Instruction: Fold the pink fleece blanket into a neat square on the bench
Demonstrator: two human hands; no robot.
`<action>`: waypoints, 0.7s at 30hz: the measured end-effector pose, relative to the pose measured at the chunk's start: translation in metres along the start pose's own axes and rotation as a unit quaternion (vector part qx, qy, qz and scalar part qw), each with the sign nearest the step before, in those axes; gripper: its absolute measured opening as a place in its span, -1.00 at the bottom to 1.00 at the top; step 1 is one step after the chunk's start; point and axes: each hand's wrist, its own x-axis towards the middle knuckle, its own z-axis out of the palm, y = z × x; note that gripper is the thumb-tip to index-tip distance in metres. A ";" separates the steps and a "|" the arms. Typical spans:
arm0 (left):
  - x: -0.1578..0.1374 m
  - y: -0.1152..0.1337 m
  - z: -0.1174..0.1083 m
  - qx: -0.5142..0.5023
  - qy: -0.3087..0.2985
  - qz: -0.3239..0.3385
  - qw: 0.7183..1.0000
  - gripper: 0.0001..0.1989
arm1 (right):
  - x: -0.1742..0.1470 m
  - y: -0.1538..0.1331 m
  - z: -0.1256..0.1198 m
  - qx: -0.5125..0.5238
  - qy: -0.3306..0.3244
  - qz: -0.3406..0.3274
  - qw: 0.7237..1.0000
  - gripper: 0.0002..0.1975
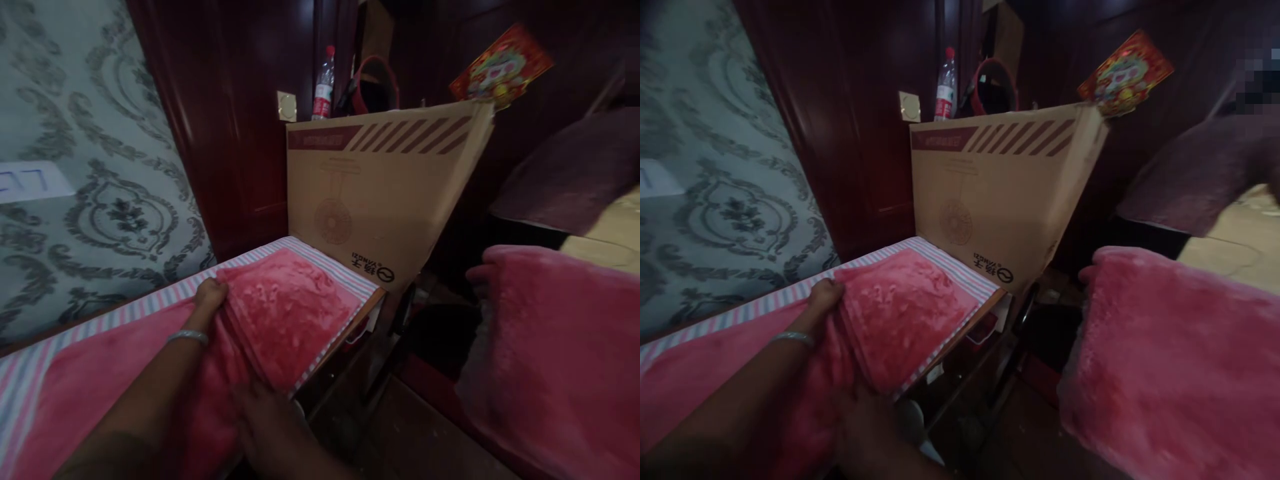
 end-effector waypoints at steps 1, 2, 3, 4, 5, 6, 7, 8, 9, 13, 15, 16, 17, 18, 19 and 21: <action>-0.002 -0.002 0.002 0.008 -0.006 -0.012 1.000 -0.72 | -0.001 0.002 0.003 0.003 0.004 0.006 1.000 -0.44; -0.004 -0.004 0.003 0.014 -0.013 -0.018 1.000 -0.74 | -0.002 0.004 0.006 0.009 0.007 0.010 1.000 -0.42; -0.006 -0.005 0.004 0.017 -0.019 -0.020 0.999 -0.74 | -0.003 0.006 0.009 0.017 0.011 0.011 1.000 -0.42; -0.008 -0.007 0.005 0.019 -0.022 -0.016 0.999 -0.73 | -0.005 0.008 0.010 0.024 0.014 0.009 1.000 -0.42; -0.009 -0.008 0.004 0.019 -0.023 -0.011 0.999 -0.71 | -0.007 0.010 0.010 0.029 0.018 0.004 0.999 -0.41; -0.009 -0.010 0.003 0.020 -0.019 -0.004 1.000 -0.68 | -0.008 0.012 0.009 0.030 0.023 -0.001 0.999 -0.41; -0.010 -0.013 0.000 0.022 -0.010 0.001 1.000 -0.64 | -0.010 0.012 0.006 0.026 0.030 -0.003 0.999 -0.41; -0.010 -0.017 -0.004 0.026 0.000 0.006 1.000 -0.60 | -0.011 0.013 0.001 0.022 0.037 -0.003 0.999 -0.40; -0.011 -0.023 -0.009 0.032 0.010 0.009 0.999 -0.57 | -0.011 0.013 -0.003 0.018 0.043 -0.001 0.999 -0.41; -0.019 -0.067 -0.037 0.075 0.016 -0.018 0.997 -0.54 | -0.009 0.012 -0.012 0.004 0.026 0.012 1.000 -0.40; -0.026 -0.096 -0.053 0.097 0.002 -0.052 0.994 -0.57 | -0.007 0.013 -0.007 -0.005 0.010 0.020 1.000 -0.37; -0.030 -0.111 -0.061 0.106 -0.005 -0.070 0.992 -0.58 | -0.007 0.014 -0.003 -0.006 0.008 0.023 1.000 -0.36; -0.035 -0.125 -0.068 0.113 -0.011 -0.086 0.990 -0.60 | -0.006 0.015 0.001 -0.003 0.012 0.026 1.000 -0.37; -0.041 -0.138 -0.075 0.119 -0.015 -0.099 0.988 -0.61 | -0.006 0.016 0.005 0.001 0.017 0.030 0.999 -0.37; -0.047 -0.150 -0.082 0.124 -0.014 -0.109 0.986 -0.60 | -0.006 0.018 0.007 0.006 0.022 0.032 0.999 -0.37; -0.060 -0.169 -0.093 0.129 0.001 -0.125 0.984 -0.55 | -0.006 0.019 0.010 0.014 0.021 0.032 0.999 -0.37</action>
